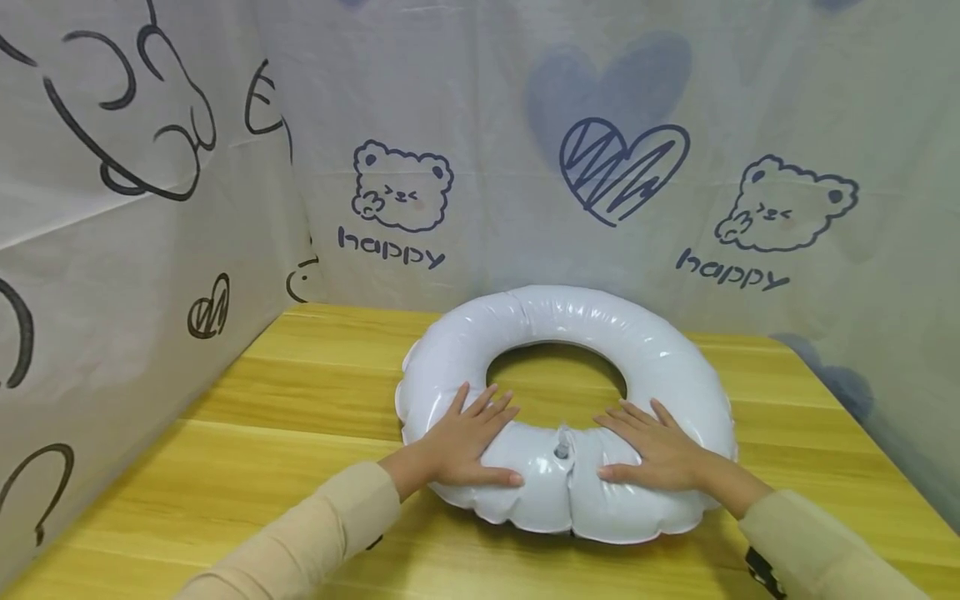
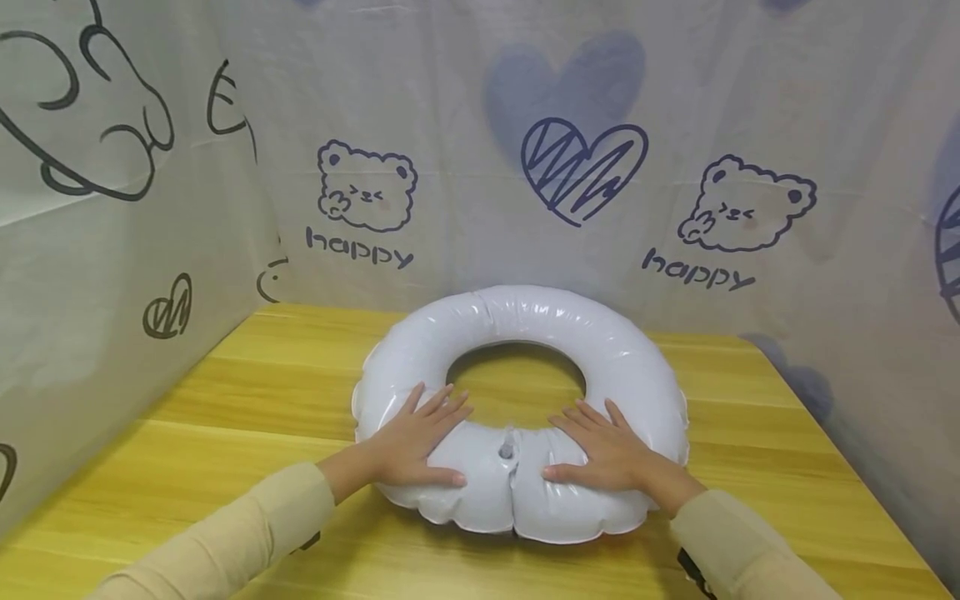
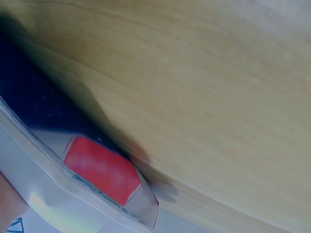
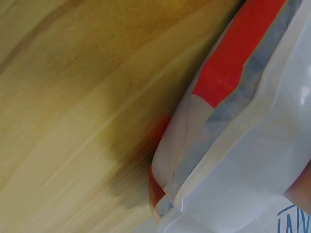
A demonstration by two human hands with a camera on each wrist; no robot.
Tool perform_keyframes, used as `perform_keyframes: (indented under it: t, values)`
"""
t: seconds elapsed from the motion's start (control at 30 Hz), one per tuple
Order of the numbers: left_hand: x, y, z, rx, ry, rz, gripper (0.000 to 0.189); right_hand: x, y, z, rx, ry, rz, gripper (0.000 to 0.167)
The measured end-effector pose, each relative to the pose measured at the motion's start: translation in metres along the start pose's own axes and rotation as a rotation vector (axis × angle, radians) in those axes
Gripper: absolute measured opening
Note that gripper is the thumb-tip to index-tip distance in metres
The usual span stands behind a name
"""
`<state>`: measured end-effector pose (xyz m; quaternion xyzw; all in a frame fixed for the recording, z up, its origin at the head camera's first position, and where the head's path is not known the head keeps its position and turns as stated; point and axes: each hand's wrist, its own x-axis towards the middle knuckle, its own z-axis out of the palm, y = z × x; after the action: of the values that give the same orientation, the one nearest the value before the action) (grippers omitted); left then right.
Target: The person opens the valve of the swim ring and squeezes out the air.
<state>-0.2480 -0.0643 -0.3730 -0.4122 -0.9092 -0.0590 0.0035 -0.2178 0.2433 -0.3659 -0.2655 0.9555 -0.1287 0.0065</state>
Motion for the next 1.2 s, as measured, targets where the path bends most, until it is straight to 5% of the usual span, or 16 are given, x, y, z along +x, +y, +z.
perform_keyframes:
  t: [0.63,1.2]
  values:
    - [0.0,-0.0001,0.0013,0.006,-0.014,-0.009,0.101,0.0023,0.0019,0.0028,0.045,-0.016,0.016,0.077]
    - [0.0,-0.0007,0.0057,-0.017,0.001,0.001,0.111,0.0011,0.0021,0.003,0.019,-0.041,0.034,0.079]
